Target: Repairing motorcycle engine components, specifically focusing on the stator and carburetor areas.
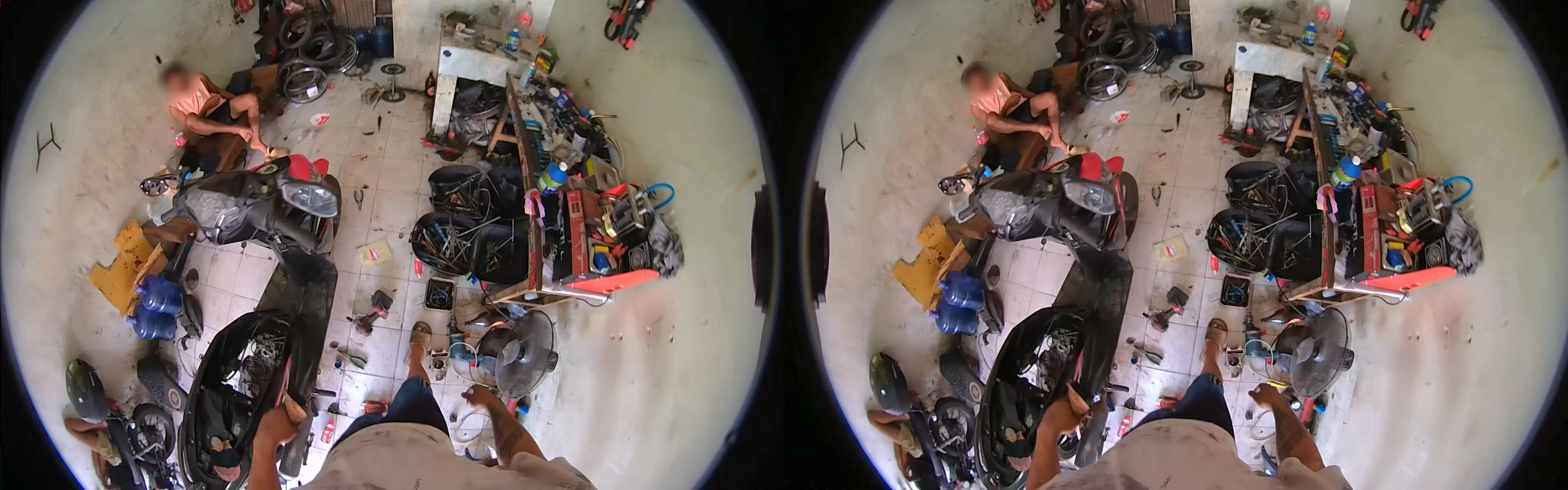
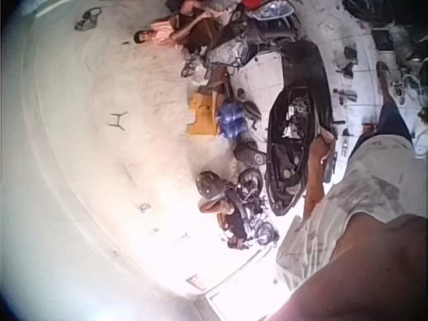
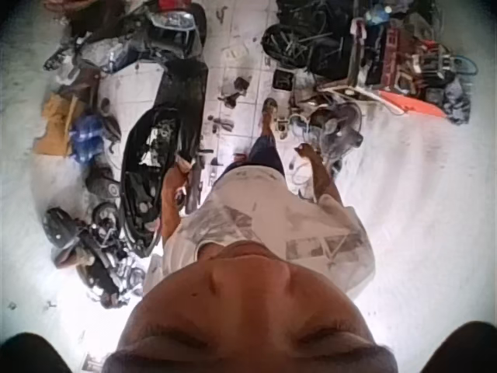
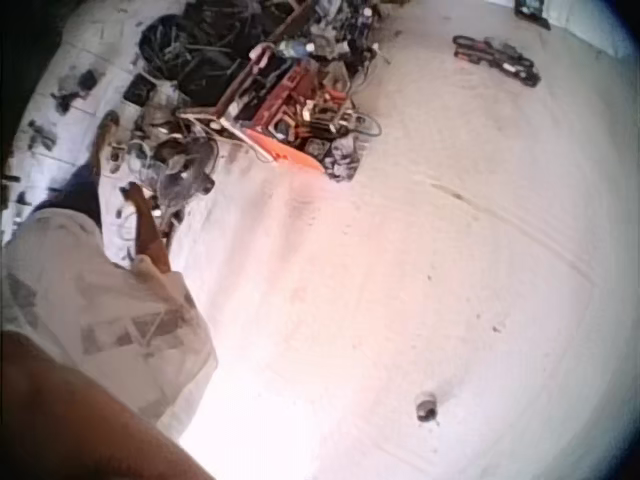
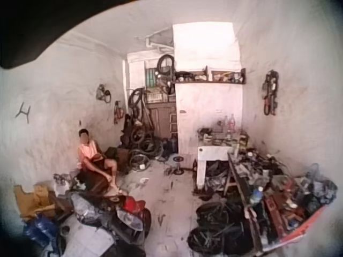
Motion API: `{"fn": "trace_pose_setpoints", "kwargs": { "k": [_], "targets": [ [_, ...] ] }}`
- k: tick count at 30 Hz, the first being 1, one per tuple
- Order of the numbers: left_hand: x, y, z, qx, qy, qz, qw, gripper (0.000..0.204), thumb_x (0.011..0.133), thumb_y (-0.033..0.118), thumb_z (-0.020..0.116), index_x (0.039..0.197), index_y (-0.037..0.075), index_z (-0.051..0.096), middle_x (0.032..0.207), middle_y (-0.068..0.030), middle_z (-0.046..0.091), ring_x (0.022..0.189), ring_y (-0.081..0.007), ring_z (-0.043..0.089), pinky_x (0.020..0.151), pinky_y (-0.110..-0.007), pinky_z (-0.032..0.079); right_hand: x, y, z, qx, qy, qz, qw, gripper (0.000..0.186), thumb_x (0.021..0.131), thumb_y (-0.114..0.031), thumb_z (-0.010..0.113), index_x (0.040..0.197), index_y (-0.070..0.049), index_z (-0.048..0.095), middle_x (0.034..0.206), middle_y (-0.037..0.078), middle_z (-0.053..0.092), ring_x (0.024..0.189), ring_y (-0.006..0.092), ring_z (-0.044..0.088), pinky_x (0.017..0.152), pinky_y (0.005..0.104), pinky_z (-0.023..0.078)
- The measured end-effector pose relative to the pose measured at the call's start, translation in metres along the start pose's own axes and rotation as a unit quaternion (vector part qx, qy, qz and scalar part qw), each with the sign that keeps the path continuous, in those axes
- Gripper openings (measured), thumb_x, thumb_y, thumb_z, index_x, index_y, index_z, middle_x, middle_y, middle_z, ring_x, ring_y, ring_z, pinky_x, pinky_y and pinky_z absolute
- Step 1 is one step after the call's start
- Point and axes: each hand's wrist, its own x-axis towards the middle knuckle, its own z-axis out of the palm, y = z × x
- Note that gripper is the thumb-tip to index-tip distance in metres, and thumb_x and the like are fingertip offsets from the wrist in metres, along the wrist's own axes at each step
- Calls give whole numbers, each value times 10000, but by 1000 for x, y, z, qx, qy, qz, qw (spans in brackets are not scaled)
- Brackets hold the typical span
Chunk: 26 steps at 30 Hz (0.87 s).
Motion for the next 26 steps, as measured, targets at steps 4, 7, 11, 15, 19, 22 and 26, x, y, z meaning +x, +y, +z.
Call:
{"fn": "trace_pose_setpoints", "kwargs": {
  "k": [4,7,11,15,19,22,26],
  "targets": [
    [25,72,-82,-154,127,-3,980,299,804,269,735,874,-10,654,801,-227,679,851,-386,694,696,-446,539,66,43,-75,-68,76,-101,990,331,926,-410,544,931,-125,713,886,159,708,802,390,668,722,480,522],
    [53,108,-124,-272,228,75,932,227,831,204,729,902,-5,677,793,-174,693,785,-294,702,661,-390,520,79,53,-160,-57,124,-49,989,295,944,-357,547,1004,-105,689,896,152,716,732,357,681,661,458,538],
    [95,96,-169,-288,323,65,899,188,910,152,670,788,11,645,621,-37,578,571,-124,507,537,-323,411,93,17,-254,391,222,-12,893,262,953,-301,634,976,-41,659,796,68,681,618,161,651,506,316,491],
    [112,122,-256,-359,492,32,793,212,966,213,631,868,59,524,822,-34,462,773,-139,437,739,-302,403,72,16,-266,507,194,23,840,203,973,-272,611,1030,-79,634,787,61,662,607,130,622,516,285,496],
    [169,124,-329,-500,561,117,649,199,987,234,615,895,102,498,842,19,439,784,-96,412,724,-260,368,61,34,-216,524,192,114,822,190,964,-255,616,1042,-82,627,808,63,670,654,139,647,555,287,534],
    [194,167,-371,-483,551,131,667,212,998,229,597,861,111,485,822,30,428,757,-79,392,701,-253,356,63,27,-203,563,72,169,806,220,951,-229,629,1093,-61,635,844,72,688,675,161,667,576,312,557],
    [239,176,-400,-441,522,154,713,229,1004,234,586,836,115,486,811,37,431,744,-80,388,694,-254,356,95,-27,-250,421,33,124,898,295,935,-252,647,1185,-94,648,889,97,715,711,198,690,630,355,575]
  ]
}}
